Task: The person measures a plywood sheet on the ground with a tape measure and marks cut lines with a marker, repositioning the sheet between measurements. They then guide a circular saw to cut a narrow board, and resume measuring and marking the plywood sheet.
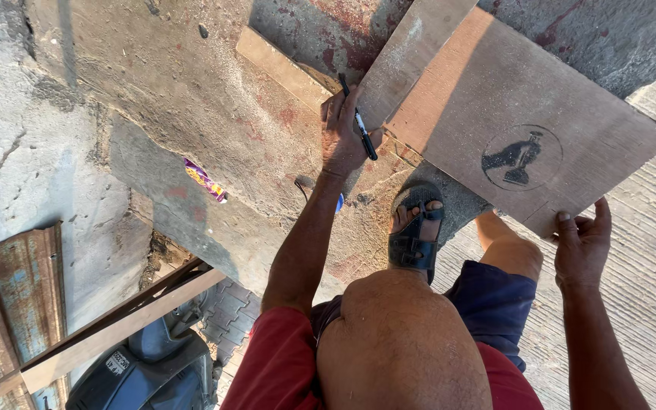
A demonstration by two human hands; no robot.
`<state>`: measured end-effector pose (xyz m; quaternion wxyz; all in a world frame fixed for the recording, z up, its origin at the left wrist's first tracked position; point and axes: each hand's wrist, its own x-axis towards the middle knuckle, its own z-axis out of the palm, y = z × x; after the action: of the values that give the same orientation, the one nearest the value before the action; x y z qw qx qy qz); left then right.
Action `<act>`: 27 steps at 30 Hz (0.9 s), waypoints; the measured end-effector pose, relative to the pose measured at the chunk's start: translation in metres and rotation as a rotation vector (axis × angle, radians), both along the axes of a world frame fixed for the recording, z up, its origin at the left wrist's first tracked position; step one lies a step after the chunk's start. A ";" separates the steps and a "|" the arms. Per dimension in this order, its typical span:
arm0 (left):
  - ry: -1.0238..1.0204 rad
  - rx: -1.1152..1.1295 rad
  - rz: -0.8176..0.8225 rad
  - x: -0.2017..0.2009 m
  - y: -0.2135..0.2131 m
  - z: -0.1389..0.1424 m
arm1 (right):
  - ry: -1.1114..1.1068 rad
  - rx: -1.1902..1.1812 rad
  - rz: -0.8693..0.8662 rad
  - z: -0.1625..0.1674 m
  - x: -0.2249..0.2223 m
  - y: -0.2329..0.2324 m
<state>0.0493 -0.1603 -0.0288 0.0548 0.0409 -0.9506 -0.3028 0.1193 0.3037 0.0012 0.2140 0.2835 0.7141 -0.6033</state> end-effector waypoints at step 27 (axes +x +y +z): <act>0.037 0.032 0.100 -0.012 0.018 0.000 | 0.474 0.652 0.789 -0.026 -0.218 -0.130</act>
<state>0.0371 -0.1422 -0.0290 0.0869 0.0834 -0.9412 -0.3158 -0.0985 0.1738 -0.0246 0.1585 -0.0968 0.9439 -0.2730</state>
